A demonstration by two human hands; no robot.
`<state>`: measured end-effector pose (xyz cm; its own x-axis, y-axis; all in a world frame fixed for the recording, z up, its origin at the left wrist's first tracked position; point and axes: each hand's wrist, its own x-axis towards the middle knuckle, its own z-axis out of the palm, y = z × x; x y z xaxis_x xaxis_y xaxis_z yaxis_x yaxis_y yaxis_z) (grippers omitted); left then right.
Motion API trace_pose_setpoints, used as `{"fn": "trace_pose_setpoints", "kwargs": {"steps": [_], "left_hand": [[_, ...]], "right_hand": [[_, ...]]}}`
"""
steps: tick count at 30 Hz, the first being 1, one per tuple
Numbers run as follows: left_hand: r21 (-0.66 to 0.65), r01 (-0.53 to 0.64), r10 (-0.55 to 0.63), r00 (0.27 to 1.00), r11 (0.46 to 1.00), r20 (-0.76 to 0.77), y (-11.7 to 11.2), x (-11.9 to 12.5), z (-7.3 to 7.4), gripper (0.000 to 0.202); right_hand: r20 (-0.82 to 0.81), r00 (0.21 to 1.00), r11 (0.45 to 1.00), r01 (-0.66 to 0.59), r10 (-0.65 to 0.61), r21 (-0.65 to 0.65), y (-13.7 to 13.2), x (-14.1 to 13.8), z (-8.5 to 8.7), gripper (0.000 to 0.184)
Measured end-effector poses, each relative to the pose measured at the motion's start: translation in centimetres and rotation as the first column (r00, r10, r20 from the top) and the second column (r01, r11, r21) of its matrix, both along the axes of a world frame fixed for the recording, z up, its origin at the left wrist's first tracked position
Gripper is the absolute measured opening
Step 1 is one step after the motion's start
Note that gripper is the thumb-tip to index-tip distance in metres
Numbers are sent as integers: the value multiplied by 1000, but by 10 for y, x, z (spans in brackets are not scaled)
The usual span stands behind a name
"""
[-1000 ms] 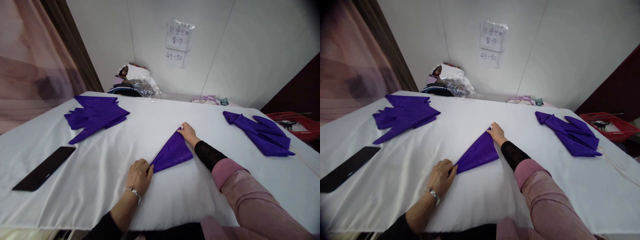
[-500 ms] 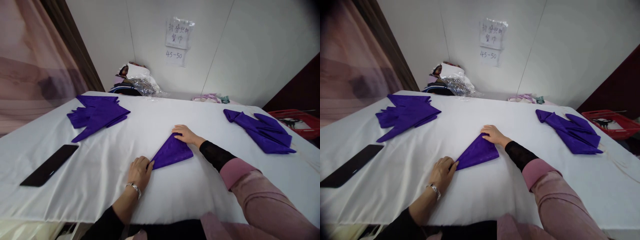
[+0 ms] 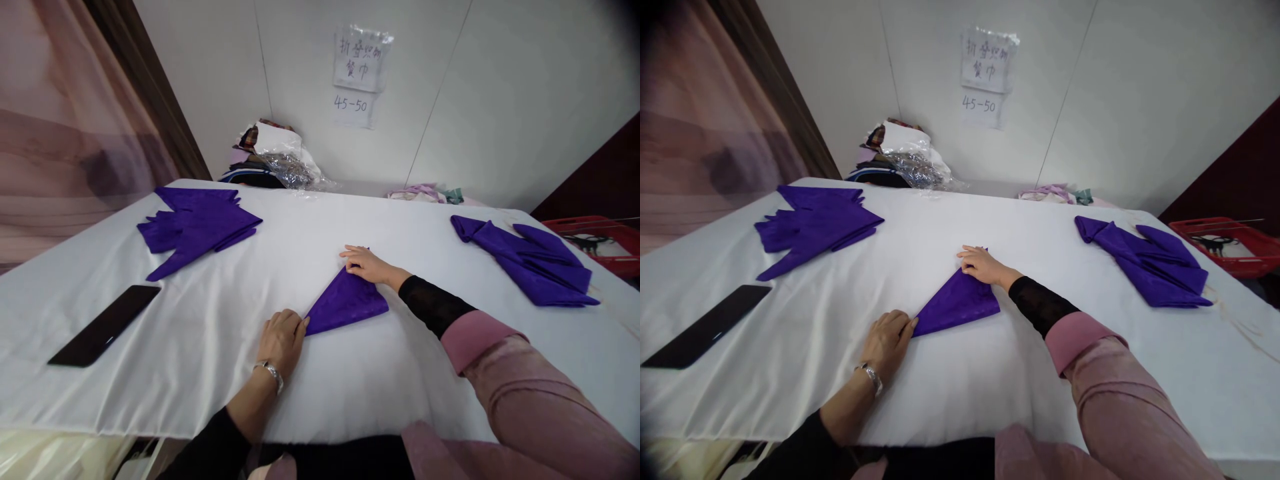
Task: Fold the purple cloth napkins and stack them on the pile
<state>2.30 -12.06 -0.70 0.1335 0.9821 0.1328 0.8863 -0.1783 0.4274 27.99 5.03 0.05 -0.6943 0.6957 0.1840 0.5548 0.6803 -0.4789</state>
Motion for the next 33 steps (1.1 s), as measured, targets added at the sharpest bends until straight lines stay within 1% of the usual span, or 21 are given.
{"fn": "trace_pose_setpoints", "kwargs": {"steps": [4, 9, 13, 17, 21, 27, 33], "left_hand": [[14, -1, 1, 1000, 1000, 3, 0, 0, -1, 33], [0, -11, 11, 1000, 1000, 18, -1, 0, 0, 32], [5, -21, 20, 999, 1000, 33, -1, 0, 0, 33], [-10, -23, 24, 999, 1000, 43, -1, -1, -1, 38], [-27, -39, 41, 998, 999, 47, -1, -2, 0, 40], [-40, -52, 52, 999, 998, -7, -1, -1, 4, 41], [-45, -67, 65, 996, 997, -54, -1, 2, 5, 39]], "right_hand": [[5, 1000, 999, -27, 27, -33, 4, -4, 5, 13], [24, 997, 997, -76, 75, 25, 7, -9, 13, 15], [21, 999, 998, -47, 46, 48, 8, -8, 12, 15], [-11, 1000, 997, -25, 26, 71, 11, -5, 8, 14], [-7, 1000, 998, -8, 8, 61, 15, -5, 4, 11], [72, 995, 997, 70, -72, 17, 20, -7, 0, 7], [87, 989, 992, 112, -116, 48, 25, -4, 0, 4]]}}
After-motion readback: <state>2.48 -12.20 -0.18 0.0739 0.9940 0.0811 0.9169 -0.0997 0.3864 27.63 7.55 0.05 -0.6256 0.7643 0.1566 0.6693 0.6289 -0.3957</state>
